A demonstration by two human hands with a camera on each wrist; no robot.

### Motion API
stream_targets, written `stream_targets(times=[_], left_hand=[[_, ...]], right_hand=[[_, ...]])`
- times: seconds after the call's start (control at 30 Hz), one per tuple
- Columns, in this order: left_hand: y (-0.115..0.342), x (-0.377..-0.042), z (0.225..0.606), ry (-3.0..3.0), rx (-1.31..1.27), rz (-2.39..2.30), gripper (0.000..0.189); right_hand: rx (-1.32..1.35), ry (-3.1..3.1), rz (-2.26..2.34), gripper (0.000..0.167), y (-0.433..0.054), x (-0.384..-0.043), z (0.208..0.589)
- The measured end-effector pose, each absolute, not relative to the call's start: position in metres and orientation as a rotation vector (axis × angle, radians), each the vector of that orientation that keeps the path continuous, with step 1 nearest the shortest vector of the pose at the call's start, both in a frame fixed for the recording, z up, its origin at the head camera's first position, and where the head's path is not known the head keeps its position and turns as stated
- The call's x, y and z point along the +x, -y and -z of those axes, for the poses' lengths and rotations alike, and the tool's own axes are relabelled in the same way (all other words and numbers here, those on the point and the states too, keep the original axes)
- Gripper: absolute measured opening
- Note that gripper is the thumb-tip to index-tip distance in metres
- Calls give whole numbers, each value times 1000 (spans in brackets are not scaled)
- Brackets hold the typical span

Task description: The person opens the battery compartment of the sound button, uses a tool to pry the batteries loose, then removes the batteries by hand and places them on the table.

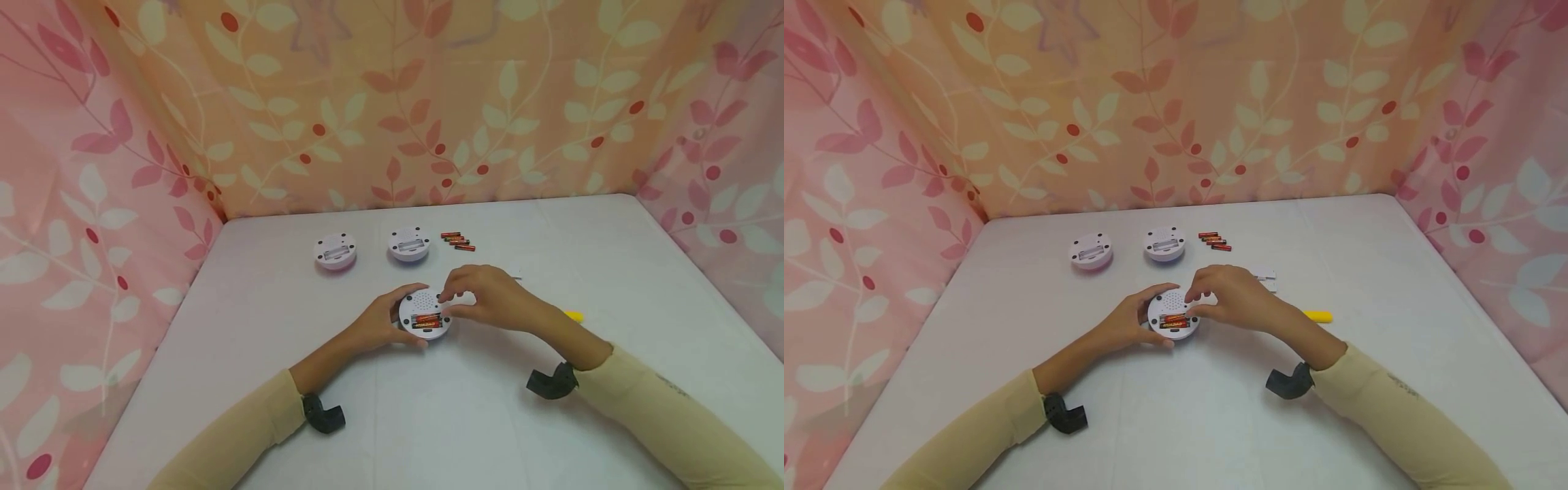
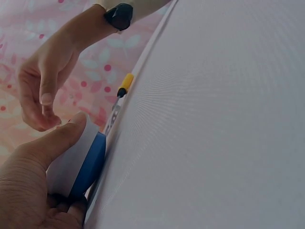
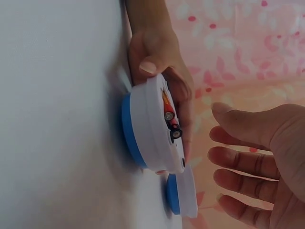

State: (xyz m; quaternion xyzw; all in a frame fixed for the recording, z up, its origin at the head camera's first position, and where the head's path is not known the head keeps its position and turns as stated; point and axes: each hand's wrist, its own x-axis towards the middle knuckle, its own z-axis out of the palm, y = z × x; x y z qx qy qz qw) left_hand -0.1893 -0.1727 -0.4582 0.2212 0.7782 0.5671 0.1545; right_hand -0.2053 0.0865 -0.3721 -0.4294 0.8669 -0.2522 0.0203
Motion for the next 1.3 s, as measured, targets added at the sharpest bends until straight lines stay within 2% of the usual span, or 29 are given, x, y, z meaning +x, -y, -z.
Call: stream_targets(times=[1.3], left_hand=[[172,-188,456,-2258,613,-1593,100]], right_hand=[[-1432,-2726,619,22,-80,-204,393]])
